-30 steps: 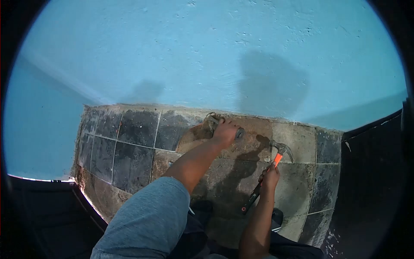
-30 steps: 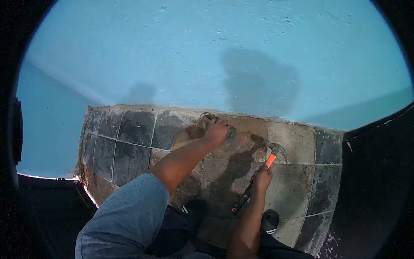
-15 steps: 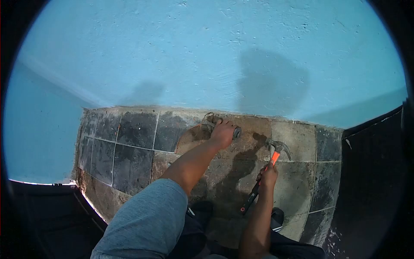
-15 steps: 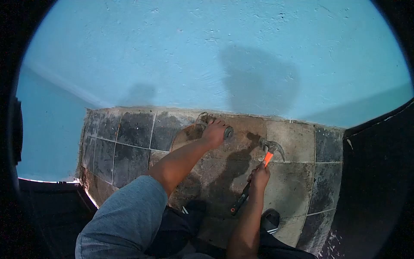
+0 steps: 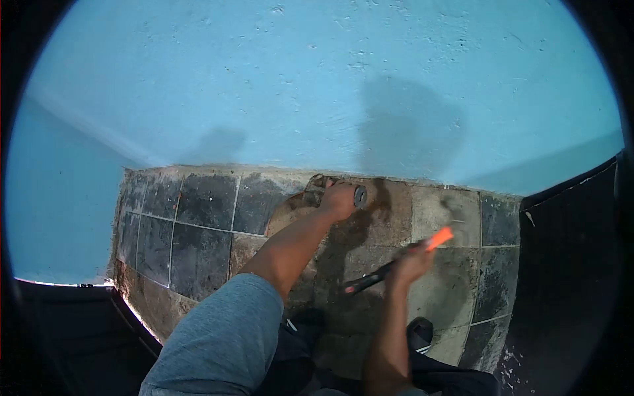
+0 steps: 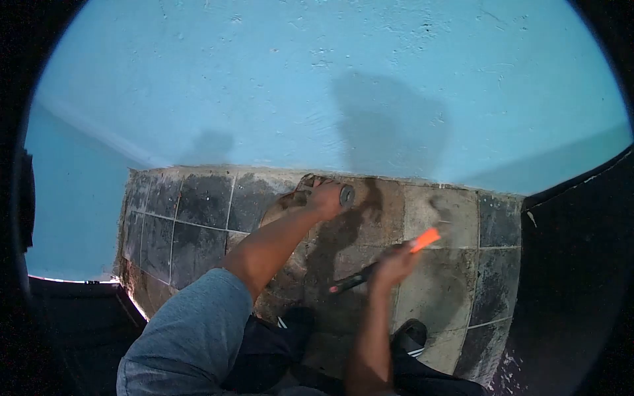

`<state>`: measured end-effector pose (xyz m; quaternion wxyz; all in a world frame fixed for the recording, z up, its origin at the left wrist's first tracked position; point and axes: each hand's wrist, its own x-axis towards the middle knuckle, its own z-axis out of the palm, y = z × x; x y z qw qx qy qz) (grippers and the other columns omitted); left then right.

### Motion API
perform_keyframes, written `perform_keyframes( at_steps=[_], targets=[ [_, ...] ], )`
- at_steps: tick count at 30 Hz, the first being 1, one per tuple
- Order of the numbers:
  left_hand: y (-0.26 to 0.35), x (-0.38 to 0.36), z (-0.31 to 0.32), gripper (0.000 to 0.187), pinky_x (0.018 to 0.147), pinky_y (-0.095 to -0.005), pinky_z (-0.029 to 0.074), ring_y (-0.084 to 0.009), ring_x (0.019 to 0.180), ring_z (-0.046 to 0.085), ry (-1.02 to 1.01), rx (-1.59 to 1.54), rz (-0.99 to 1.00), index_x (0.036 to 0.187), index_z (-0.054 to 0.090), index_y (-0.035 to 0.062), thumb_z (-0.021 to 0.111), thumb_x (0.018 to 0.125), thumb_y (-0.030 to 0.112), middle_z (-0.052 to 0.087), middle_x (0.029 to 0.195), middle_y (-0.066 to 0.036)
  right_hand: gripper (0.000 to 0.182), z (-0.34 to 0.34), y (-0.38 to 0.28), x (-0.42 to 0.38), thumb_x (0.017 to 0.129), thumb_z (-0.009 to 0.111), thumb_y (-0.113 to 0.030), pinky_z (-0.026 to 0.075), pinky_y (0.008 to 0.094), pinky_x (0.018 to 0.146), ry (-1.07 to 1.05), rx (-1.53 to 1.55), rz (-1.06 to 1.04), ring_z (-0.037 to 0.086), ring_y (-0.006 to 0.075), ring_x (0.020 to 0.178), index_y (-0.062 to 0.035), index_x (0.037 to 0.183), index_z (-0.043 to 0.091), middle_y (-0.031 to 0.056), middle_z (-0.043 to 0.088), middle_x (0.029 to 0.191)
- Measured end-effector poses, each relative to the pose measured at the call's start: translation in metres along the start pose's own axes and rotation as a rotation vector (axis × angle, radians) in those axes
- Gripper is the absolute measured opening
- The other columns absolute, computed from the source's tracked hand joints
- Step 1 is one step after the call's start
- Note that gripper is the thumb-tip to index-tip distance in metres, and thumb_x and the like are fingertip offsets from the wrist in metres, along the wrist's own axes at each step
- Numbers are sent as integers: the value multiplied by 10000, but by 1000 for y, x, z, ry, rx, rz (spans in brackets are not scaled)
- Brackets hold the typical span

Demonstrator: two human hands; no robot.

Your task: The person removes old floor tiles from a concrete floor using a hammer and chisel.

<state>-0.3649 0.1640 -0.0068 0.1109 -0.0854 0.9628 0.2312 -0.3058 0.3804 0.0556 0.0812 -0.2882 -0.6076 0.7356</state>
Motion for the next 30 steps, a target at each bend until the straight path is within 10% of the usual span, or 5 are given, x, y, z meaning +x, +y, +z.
perform_keyframes(
  at_steps=[7,20,22,25,30],
  targets=[
    [-5,-1,4,277,1136,-630,297,-378,1166,610,5,-1,-11,1114,692,136,712,845,199,706,1102,-150,313,0,39,-36,1072,515,-332,400,316,486,-428,-396,299,499,120,555,-44,962,568,8,532,710],
    [-10,5,3,132,1140,-655,281,-403,1126,607,-36,-42,-23,994,703,89,660,881,144,691,1062,-179,328,-4,-36,13,1085,444,-380,399,259,535,280,46,-382,468,100,622,-86,949,492,18,459,722],
    [-8,8,3,142,1132,-641,297,-393,1126,612,-67,-6,-38,999,706,95,671,874,153,695,1067,-171,419,-6,65,-1,1087,421,-336,454,513,683,-2,-588,-440,509,328,676,45,966,548,118,550,786],
    [-11,7,13,176,1106,-625,326,-375,1138,616,29,17,-3,1015,711,104,695,847,155,699,1081,-165,445,2,59,-35,1080,468,-375,465,427,607,-444,-457,390,579,245,645,44,1003,595,95,557,717],
    [-2,-5,0,213,1079,-558,388,-358,1143,621,-1,40,20,1021,703,93,713,813,139,702,1086,-166,393,-23,87,-26,1085,443,-396,387,330,399,-352,-505,346,452,152,422,-75,867,510,12,473,611]
  ],
)
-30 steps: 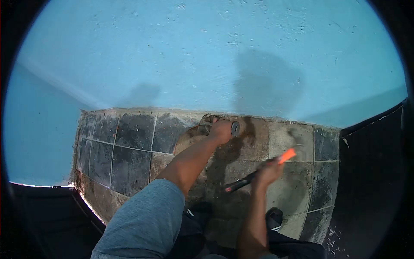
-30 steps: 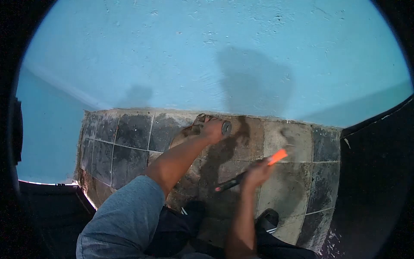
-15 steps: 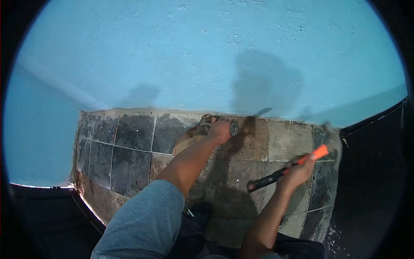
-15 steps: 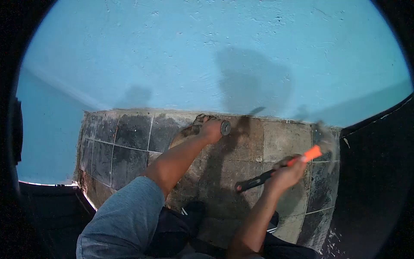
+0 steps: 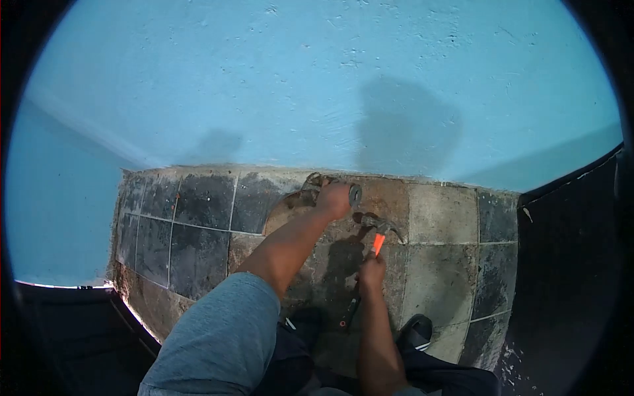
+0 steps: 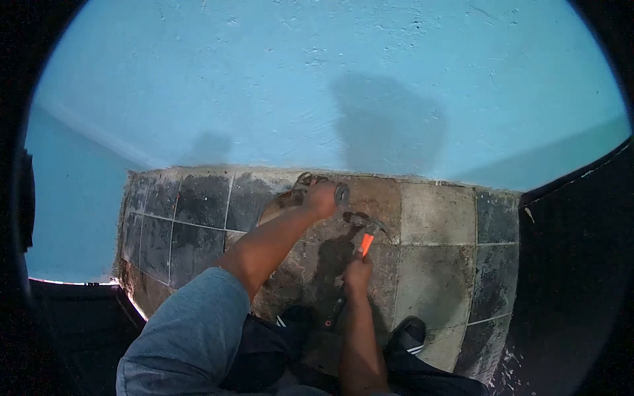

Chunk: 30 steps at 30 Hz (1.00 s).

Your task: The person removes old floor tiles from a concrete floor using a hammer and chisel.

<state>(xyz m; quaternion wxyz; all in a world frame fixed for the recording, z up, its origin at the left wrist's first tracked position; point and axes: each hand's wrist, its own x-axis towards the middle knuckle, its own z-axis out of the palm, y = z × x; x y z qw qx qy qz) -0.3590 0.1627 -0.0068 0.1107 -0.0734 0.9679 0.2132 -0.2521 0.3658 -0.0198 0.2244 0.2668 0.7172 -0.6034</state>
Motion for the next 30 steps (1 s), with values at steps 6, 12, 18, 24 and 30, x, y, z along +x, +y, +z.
perform_keyframes(
  at_steps=[6,12,18,24,30],
  targets=[
    [1,-15,24,276,1102,-537,376,-364,1168,587,-196,126,217,1096,678,97,727,824,103,656,1173,-163,382,-26,-9,30,1083,460,-409,377,328,390,75,108,-18,441,147,415,-106,850,480,3,461,591],
    [1,4,25,418,1148,-555,339,-367,1254,533,-165,76,147,1221,640,116,744,817,90,613,1270,-168,386,-46,-43,23,1084,443,-425,352,326,405,89,251,22,394,138,415,-120,849,470,-8,414,580],
    [-17,15,19,487,1158,-560,325,-379,1307,495,-152,44,134,1302,622,140,723,827,99,605,1290,-159,385,-57,-46,23,1080,449,-422,355,324,412,98,264,2,389,136,424,-116,848,474,-6,415,591],
    [-17,20,18,383,1093,-600,364,-401,1203,549,-30,-105,142,1157,679,118,782,791,164,654,1187,-161,356,-63,-81,11,1088,448,-400,367,296,454,380,550,-202,422,117,494,-120,873,494,-12,439,652],
    [-16,18,5,395,1100,-613,361,-393,1240,538,-106,-69,173,1187,670,143,765,805,177,652,1202,-159,440,-46,-109,-7,1093,415,-449,396,310,488,623,643,-439,439,152,601,-22,1056,515,55,472,817]
  ],
)
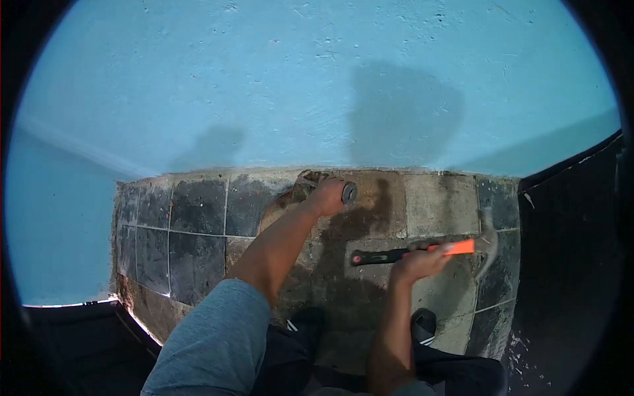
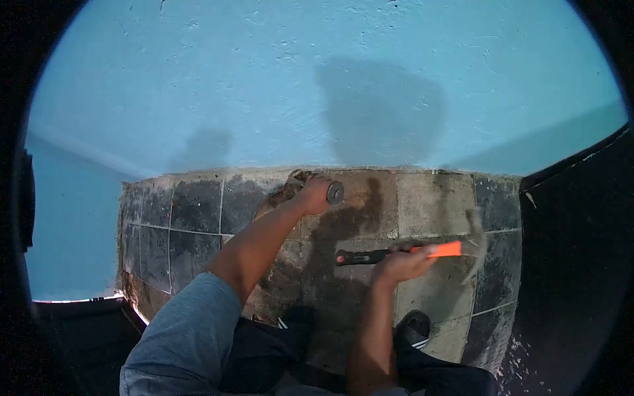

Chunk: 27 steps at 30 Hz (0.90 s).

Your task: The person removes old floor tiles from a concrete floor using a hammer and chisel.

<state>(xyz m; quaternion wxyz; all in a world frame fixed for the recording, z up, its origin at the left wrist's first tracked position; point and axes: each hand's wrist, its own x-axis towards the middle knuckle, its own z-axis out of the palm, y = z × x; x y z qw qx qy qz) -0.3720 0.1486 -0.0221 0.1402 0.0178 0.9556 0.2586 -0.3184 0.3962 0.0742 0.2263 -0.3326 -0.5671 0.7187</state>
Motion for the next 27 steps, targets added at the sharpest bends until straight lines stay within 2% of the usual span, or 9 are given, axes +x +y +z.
perform_keyframes(
  at_steps=[3,5,8,11,20,22,25,26,27],
  targets=[
    [-1,1,1,430,1110,-625,344,-387,1266,534,13,-22,6,1251,645,142,705,826,169,632,1263,-167,442,-25,126,-22,1091,443,-421,448,341,582,-302,-320,-241,480,171,645,2,1013,542,74,514,806],
    [-2,0,0,446,1111,-630,340,-383,1267,540,-3,-16,11,1274,636,140,684,831,171,627,1282,-172,396,-14,98,-55,1086,479,-376,456,341,645,-725,-751,12,498,139,686,-1,983,556,64,533,784],
    [1,-4,1,426,1104,-625,353,-380,1253,553,-47,8,-1,1249,647,149,701,827,179,642,1254,-167,355,-19,88,-62,1082,493,-360,444,328,632,-667,-532,417,507,126,674,-24,995,565,34,525,757],
    [6,-2,-2,417,1116,-605,355,-372,1263,546,-22,15,-53,1247,649,167,731,839,197,650,1233,-148,331,-16,70,-39,1082,489,-356,426,317,566,-555,-506,401,497,120,625,-57,955,554,6,517,739],
    [4,4,3,449,1151,-621,276,-350,1305,489,8,169,-110,1274,638,130,768,854,219,637,1246,-130,341,2,-41,20,1103,408,-383,390,284,506,-52,117,-75,452,122,596,-84,969,502,7,449,740],
    [1,8,6,451,1147,-633,271,-366,1300,488,-4,163,-121,1281,636,129,762,854,201,637,1254,-132,345,-9,29,2,1098,385,-357,436,335,588,107,-302,-382,470,166,639,-71,960,518,45,476,747],
    [19,-2,-10,466,1157,-631,258,-368,1324,464,29,90,-101,1301,624,125,751,854,167,633,1277,-137,332,-30,119,-50,1088,438,-354,431,337,537,-479,-642,-71,491,161,599,-63,960,532,45,498,732],
    [17,-2,-7,475,1157,-624,260,-365,1331,457,34,91,-117,1310,619,127,748,854,165,632,1284,-138,324,-27,111,-63,1083,448,-354,421,329,490,-685,-571,351,480,148,549,-68,956,532,31,500,714],
    [14,-1,-1,483,1156,-616,262,-363,1338,450,39,91,-132,1318,614,129,746,855,163,631,1291,-139,329,-28,99,-66,1082,451,-365,410,326,466,-672,-578,427,469,140,526,-74,949,527,23,497,701]
  ],
)
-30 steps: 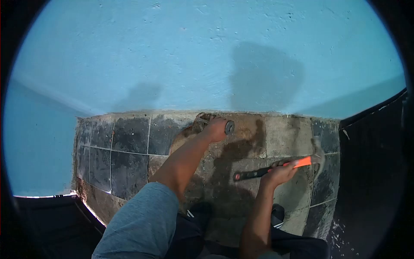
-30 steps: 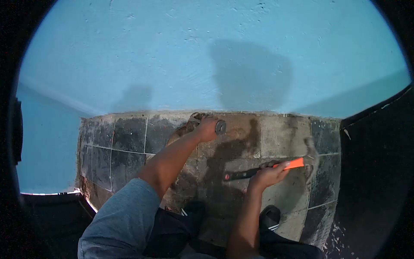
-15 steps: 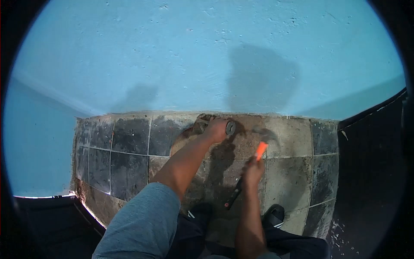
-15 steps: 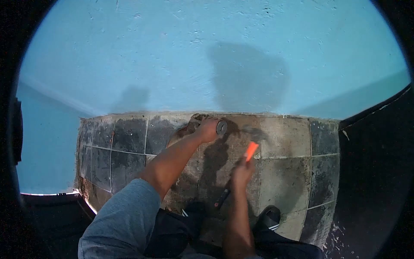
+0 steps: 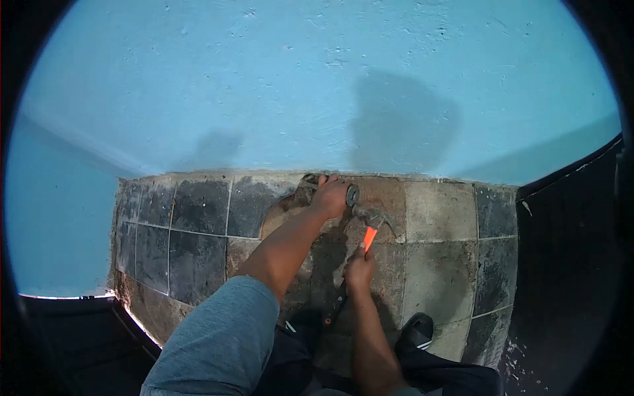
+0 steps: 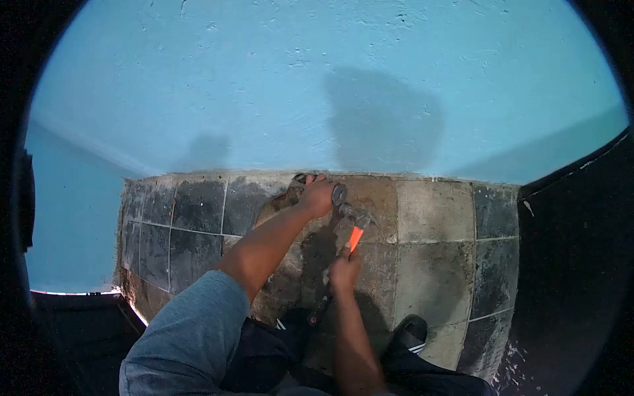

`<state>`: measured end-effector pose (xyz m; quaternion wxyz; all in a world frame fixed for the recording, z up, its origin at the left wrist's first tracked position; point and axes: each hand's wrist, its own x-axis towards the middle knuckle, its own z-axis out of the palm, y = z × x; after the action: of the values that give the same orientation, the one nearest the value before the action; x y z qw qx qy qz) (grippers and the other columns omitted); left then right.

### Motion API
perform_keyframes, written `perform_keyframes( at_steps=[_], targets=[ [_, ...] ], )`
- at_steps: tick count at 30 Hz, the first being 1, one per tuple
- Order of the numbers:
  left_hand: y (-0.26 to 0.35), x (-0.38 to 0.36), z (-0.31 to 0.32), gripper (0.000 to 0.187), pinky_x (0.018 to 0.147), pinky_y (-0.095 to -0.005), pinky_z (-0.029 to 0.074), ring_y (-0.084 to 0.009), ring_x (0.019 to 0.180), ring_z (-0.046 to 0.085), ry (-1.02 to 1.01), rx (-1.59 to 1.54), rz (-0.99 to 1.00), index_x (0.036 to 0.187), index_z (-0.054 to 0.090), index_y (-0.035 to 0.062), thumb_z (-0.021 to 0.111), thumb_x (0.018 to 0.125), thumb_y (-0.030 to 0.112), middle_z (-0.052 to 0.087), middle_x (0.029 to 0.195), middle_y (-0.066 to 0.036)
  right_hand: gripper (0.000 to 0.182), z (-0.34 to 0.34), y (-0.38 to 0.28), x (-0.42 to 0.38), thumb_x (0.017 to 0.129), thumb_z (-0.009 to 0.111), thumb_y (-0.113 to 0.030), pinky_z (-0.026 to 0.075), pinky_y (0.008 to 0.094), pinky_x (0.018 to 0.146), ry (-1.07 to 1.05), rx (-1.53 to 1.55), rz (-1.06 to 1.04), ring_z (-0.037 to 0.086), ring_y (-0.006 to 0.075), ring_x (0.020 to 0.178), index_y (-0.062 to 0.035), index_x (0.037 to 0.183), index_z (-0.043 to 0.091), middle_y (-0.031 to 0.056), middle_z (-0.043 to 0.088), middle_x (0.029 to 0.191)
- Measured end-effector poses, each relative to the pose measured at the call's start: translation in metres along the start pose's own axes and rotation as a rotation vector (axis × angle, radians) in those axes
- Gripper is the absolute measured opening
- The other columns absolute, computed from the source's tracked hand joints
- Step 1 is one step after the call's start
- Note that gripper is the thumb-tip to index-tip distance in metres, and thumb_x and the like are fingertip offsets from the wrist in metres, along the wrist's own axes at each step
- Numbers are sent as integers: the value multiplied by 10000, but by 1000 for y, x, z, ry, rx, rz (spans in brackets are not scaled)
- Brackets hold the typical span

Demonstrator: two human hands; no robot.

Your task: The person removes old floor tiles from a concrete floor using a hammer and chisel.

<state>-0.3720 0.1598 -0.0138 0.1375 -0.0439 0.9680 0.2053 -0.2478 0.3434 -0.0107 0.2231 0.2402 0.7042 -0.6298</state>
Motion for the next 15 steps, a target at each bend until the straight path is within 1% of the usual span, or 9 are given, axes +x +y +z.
perform_keyframes(
  at_steps=[2,4,5,6,8,10,12,15],
  targets=[
    [1,1,-1,495,1156,-601,265,-360,1345,442,-21,15,-18,1336,603,127,740,861,166,629,1299,-139,341,-6,-16,-13,1078,457,-388,388,320,418,-24,34,135,449,125,480,-85,934,516,8,491,676],
    [6,-2,-11,504,1156,-587,268,-357,1345,439,-83,52,-18,1353,592,119,734,872,177,628,1301,-138,363,-14,-7,-7,1074,464,-412,389,316,420,15,49,109,452,128,487,-86,924,514,10,487,669],
    [4,0,-10,500,1159,-586,264,-354,1341,442,-55,59,-21,1353,590,110,730,877,174,626,1300,-136,374,-19,-4,1,1072,467,-424,389,315,422,32,57,90,453,129,490,-86,919,513,12,484,665],
    [2,1,-3,496,1162,-585,261,-351,1337,445,-29,62,-27,1353,588,101,727,881,170,624,1300,-134,370,-26,-9,7,1069,475,-420,383,310,414,74,148,97,451,127,490,-91,905,520,11,490,667],
    [1,-1,0,488,1167,-582,266,-346,1327,452,-9,65,-19,1349,584,84,722,887,161,621,1294,-133,365,-48,-40,12,1066,483,-415,378,307,412,167,132,-27,442,121,488,-93,897,525,4,482,662],
    [2,-6,-8,478,1170,-578,285,-342,1316,462,-21,75,14,1342,581,67,718,891,148,618,1285,-133,357,-73,-74,22,1067,483,-416,376,300,419,284,369,-62,434,116,488,-108,890,524,0,470,653],
    [-5,-9,-10,463,1162,-547,323,-340,1294,482,11,71,95,1328,585,62,713,890,137,619,1268,-139,371,-90,-124,8,1079,459,-438,365,281,443,399,546,-254,436,109,512,-111,910,501,-15,436,656],
    [-12,-10,-11,434,1141,-503,377,-341,1261,510,5,110,178,1312,591,63,698,895,122,622,1241,-145,377,-99,-151,4,1087,433,-422,375,280,447,638,633,-497,402,110,504,-91,915,484,9,453,693]
  ],
)
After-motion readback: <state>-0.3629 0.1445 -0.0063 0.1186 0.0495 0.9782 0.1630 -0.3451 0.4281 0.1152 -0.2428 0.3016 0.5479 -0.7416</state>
